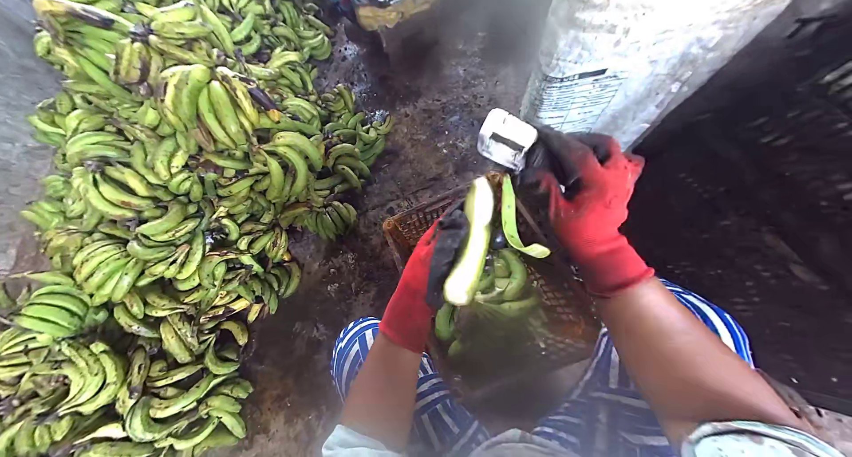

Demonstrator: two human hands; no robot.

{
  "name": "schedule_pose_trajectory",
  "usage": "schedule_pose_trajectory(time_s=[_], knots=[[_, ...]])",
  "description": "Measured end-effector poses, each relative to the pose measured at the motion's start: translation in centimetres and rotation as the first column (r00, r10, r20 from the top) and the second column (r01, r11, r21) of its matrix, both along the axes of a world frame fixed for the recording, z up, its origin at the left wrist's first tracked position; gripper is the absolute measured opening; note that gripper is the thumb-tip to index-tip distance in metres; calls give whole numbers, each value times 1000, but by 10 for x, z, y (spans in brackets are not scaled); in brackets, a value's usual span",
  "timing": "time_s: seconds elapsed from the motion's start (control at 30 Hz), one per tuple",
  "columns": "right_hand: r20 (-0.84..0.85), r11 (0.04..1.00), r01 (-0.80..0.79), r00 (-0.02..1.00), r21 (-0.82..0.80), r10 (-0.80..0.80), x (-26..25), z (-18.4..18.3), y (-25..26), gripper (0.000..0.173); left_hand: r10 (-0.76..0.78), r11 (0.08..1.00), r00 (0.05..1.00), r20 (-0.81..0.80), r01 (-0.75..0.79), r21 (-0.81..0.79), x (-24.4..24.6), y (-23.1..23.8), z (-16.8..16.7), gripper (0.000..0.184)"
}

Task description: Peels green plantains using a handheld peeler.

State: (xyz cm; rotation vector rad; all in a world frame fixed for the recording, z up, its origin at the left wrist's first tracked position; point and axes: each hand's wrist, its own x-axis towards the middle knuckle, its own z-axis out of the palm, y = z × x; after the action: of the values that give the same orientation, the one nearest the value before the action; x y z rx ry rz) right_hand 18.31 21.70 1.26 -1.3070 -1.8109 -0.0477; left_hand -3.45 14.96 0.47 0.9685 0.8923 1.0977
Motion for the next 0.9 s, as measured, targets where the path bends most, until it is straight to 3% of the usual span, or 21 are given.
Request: schedule_pose_trajectory(time_s=[0.07,0.1,0.17,0.23,0.3,0.37,0.43,0.5,0.57,0.63,0.7,0.77,0.83,0.9], knots=[[-6,997,-22,1000,-77,21,-1,2,-14,51,61,996,997,52,-64,65,-4,7,-9,37],[-8,992,-88,996,-87,87,-5,0,-26,51,190,976,980,61,-195,99,-1,9,-6,35],[-9,964,-261,965,-45,261,-13,-9,-51,49,508,833,857,83,-513,205,13,8,2,36],[4,933,-359,933,24,359,-17,-11,-59,44,591,734,774,225,-633,248,22,7,6,37],[28,920,-385,923,74,384,-13,-6,-45,44,454,820,848,273,-518,243,18,4,7,31],[83,929,-358,933,93,351,-3,0,-22,46,226,947,974,14,-223,233,-2,-1,6,31],[86,954,-298,952,35,294,8,4,-1,48,-58,993,976,-210,78,85,-14,1,18,33],[13,981,-184,983,-63,185,16,4,16,48,-262,962,920,-290,271,-9,-17,5,23,48],[-25,990,-82,997,-117,79,16,4,13,53,-154,987,954,-257,159,-1,-15,7,14,47],[-15,993,-100,995,-55,100,5,-3,-12,53,156,985,986,-58,-151,79,-6,13,6,36],[10,975,-197,980,100,197,-10,-16,-38,49,327,924,886,329,-373,87,10,22,11,34],[36,939,-284,959,193,282,-20,-23,-46,42,286,917,775,563,-391,72,16,22,19,37],[10,926,-345,938,153,347,-16,-16,-36,41,204,937,850,486,-313,156,16,16,17,39],[-26,923,-370,927,106,375,-10,-11,-27,43,238,933,949,206,-283,224,13,3,15,37]])
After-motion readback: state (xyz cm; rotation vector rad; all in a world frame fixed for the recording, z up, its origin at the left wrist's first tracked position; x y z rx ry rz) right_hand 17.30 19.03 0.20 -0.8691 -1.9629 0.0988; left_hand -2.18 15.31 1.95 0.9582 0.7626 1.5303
